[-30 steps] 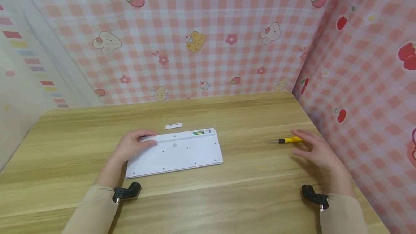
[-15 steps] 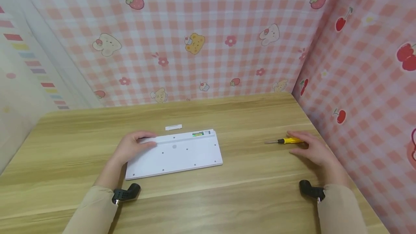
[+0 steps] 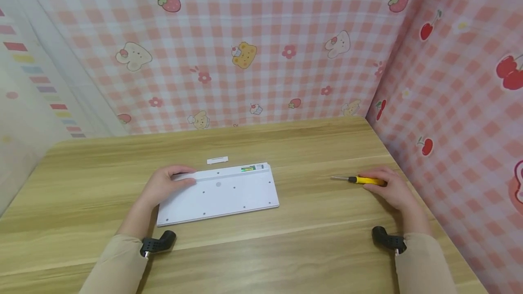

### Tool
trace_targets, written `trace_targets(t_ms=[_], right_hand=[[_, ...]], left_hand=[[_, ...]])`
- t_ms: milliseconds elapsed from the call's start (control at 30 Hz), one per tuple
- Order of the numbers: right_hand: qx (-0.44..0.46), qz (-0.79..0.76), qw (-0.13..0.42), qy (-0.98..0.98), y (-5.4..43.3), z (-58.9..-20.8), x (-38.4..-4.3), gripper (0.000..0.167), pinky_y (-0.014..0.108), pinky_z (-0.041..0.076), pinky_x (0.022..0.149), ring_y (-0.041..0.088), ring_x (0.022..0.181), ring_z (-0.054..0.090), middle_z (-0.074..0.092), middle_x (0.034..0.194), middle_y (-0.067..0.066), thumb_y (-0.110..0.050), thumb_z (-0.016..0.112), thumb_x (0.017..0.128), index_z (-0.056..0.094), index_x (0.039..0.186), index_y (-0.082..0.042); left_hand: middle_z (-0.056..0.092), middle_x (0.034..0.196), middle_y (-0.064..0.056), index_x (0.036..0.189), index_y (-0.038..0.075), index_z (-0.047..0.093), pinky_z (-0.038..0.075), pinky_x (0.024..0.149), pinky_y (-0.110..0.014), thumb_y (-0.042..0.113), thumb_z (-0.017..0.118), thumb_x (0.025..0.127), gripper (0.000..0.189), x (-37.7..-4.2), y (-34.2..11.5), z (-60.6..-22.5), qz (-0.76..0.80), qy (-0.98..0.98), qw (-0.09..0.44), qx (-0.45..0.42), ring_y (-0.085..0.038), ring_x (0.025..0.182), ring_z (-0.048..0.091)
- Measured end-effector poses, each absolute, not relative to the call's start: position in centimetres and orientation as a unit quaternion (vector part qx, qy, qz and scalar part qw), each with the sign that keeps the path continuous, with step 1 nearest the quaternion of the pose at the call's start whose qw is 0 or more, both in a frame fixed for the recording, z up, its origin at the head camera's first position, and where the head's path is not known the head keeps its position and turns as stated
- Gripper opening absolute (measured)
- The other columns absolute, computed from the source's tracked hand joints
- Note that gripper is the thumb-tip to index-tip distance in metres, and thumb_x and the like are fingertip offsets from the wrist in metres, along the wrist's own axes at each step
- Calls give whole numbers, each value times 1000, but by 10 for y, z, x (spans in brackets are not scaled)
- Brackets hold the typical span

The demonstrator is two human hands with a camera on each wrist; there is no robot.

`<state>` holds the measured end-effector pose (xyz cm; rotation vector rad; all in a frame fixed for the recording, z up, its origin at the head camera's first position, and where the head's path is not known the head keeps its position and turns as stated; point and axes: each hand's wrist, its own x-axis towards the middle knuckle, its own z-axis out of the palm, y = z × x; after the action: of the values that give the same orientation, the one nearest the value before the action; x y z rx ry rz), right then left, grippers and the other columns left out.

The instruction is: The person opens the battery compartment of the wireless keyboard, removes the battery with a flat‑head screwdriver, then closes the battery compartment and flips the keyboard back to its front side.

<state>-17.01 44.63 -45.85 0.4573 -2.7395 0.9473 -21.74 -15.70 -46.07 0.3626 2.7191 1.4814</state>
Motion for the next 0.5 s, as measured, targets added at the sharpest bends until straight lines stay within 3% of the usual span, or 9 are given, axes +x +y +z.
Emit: trace_targets(t_ms=[200, 367, 500], right_hand=[[149, 332, 115, -924, 447, -462, -168, 25, 3, 33, 84, -13, 94, 50, 72, 100, 1, -4, 79, 83, 76, 108, -5], [95, 323, 81, -938, 442, -457, -161, 24, 4, 34, 82, -14, 94, 48, 69, 108, 13, -15, 75, 90, 74, 112, -5], [75, 322, 90, -940, 436, -454, -155, 24, 5, 33, 80, -15, 94, 45, 67, 109, 16, -16, 71, 93, 72, 112, -1]], left_hand=[[70, 119, -9, 110, 11, 76, 40, 105, -50, 21, 80, 84, 28, -217, -156, -461, 478, 871, 15, 116, -32, 119, 59], [70, 119, -9, 110, 11, 76, 39, 106, -50, 21, 80, 84, 27, -217, -156, -461, 480, 869, 16, 114, -32, 119, 59], [69, 119, -9, 111, 11, 75, 39, 106, -51, 21, 80, 85, 28, -217, -156, -461, 482, 869, 17, 114, -32, 119, 58]])
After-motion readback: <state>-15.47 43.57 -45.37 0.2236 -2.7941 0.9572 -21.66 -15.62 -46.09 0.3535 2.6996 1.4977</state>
